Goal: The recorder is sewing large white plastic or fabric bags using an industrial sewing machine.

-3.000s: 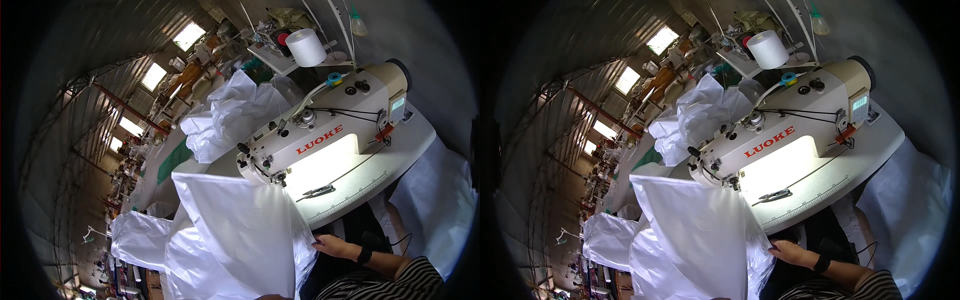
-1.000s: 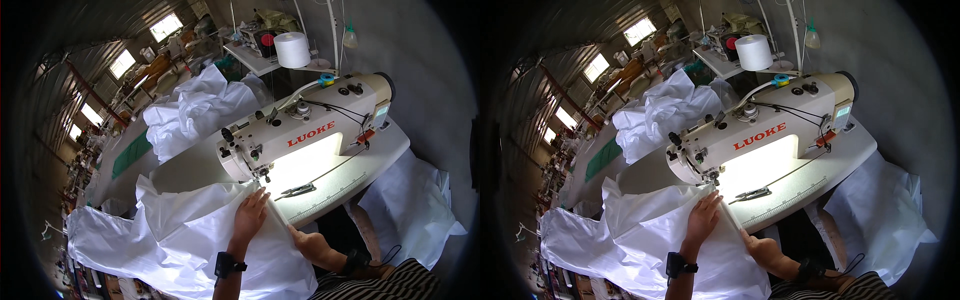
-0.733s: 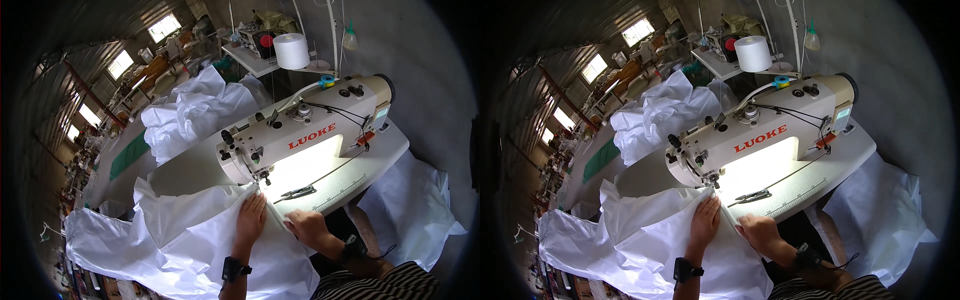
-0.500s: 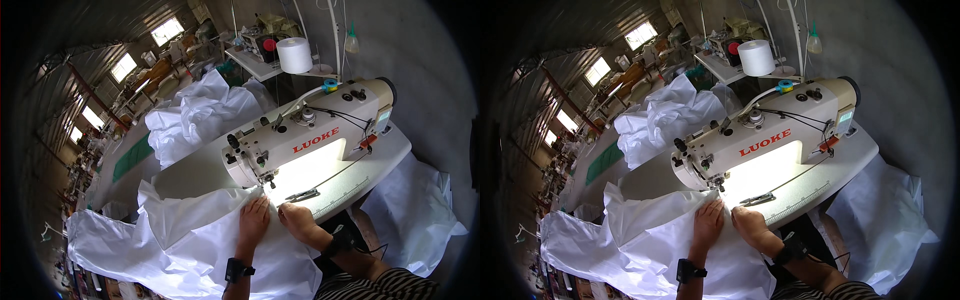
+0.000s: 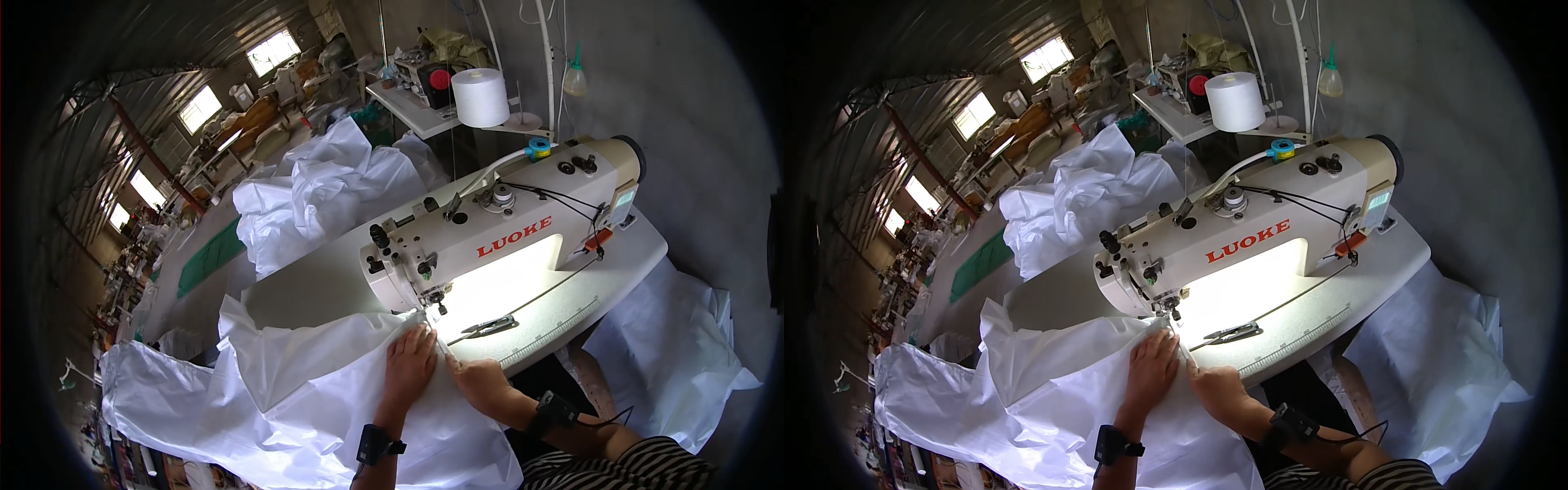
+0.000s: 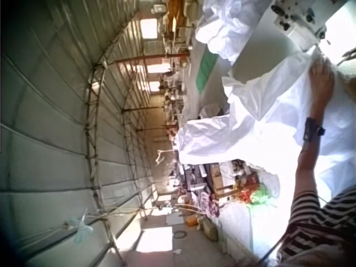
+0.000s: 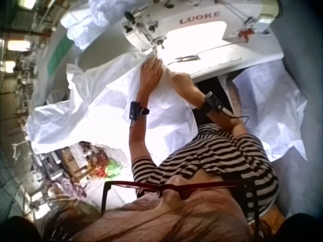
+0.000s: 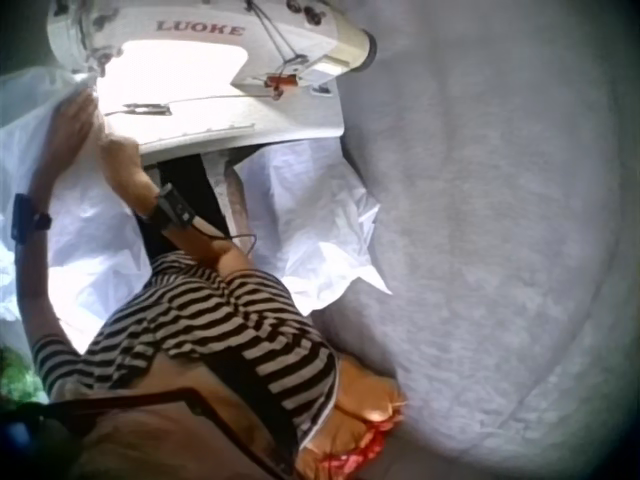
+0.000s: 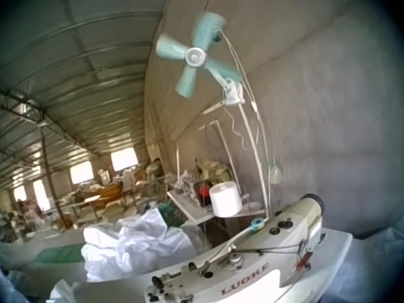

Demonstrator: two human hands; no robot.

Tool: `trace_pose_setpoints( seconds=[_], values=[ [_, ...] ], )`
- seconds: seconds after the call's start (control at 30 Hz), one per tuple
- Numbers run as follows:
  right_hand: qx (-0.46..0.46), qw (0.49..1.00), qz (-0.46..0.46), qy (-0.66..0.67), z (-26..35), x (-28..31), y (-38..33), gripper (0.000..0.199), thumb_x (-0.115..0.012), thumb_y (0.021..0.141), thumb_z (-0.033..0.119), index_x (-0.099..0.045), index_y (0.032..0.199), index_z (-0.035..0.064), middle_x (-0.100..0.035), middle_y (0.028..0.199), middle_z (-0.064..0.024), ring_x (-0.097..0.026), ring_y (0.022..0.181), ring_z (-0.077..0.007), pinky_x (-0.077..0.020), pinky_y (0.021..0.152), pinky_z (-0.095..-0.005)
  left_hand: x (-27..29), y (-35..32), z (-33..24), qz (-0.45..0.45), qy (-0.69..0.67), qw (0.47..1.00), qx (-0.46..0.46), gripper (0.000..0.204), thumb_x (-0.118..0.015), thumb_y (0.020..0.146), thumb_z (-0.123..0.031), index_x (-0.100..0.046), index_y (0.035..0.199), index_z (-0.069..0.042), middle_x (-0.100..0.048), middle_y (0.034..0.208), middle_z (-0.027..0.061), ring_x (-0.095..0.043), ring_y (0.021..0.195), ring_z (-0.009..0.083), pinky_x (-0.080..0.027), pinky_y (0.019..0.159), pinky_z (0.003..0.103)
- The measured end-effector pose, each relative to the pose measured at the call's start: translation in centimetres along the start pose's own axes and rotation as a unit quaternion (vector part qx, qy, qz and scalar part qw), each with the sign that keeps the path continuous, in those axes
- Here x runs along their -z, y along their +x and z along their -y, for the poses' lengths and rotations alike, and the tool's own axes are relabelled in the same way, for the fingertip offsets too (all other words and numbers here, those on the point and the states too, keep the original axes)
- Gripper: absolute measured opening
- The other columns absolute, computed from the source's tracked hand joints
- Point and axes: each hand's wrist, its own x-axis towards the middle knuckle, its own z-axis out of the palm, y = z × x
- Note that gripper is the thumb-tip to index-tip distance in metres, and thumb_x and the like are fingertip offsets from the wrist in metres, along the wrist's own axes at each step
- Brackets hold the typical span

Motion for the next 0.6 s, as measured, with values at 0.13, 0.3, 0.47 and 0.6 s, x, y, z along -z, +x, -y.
trace_pose_setpoints(
  seconds=[0.13,0.3,0.47,0.6],
  values=[
    [-0.003,1.0,-0.012,0.021,0.2,-0.3,-0.3,0.038,-0.053,0.089,0.011,-0.059,0.125,0.0004,-0.065,0.067,-0.002,-0.065,0.055,-0.017,-0.0494,0.047,-0.0301,0.6,0.3,0.0,0.038,-0.024,0.999,0.022,0.044,-0.059,0.091,-0.023,-0.056,0.134,-0.013,-0.05,0.139,0.0121,-0.045,0.131,0.0288,-0.032,0.109,0.045],
    [-0.013,1.0,0.009,0.025,0.3,0.0,2.0,0.039,-0.052,0.088,0.009,-0.058,0.126,-0.0012,-0.066,0.066,-0.003,-0.066,0.056,-0.0175,-0.0496,0.048,-0.0302,0.9,1.4,2.3,0.027,-0.008,0.999,-0.015,0.039,-0.058,0.092,-0.026,-0.06,0.13,-0.015,-0.053,0.137,0.0122,-0.048,0.129,0.0288,-0.036,0.107,0.044],
    [-0.008,1.0,-0.014,0.006,-0.2,-1.7,4.3,0.042,-0.054,0.087,0.009,-0.057,0.127,-0.0021,-0.065,0.064,-0.0013,-0.065,0.054,-0.0165,-0.0482,0.046,-0.0299,1.9,0.9,1.7,0.084,0.027,0.996,-0.017,0.04,-0.06,0.09,-0.023,-0.061,0.129,-0.015,-0.053,0.136,0.0132,-0.047,0.129,0.0324,-0.036,0.107,0.047],
    [0.011,1.0,0.01,0.005,0.6,-1.0,2.8,0.047,-0.055,0.085,0.01,-0.056,0.131,-0.0017,-0.064,0.062,0.0008,-0.062,0.05,-0.0142,-0.0447,0.043,-0.0282,3.3,-4.1,1.5,0.026,0.137,0.983,0.119,0.041,-0.061,0.089,-0.025,-0.061,0.128,-0.017,-0.051,0.14,0.0115,-0.049,0.128,0.0321,-0.037,0.104,0.048]
  ],
)
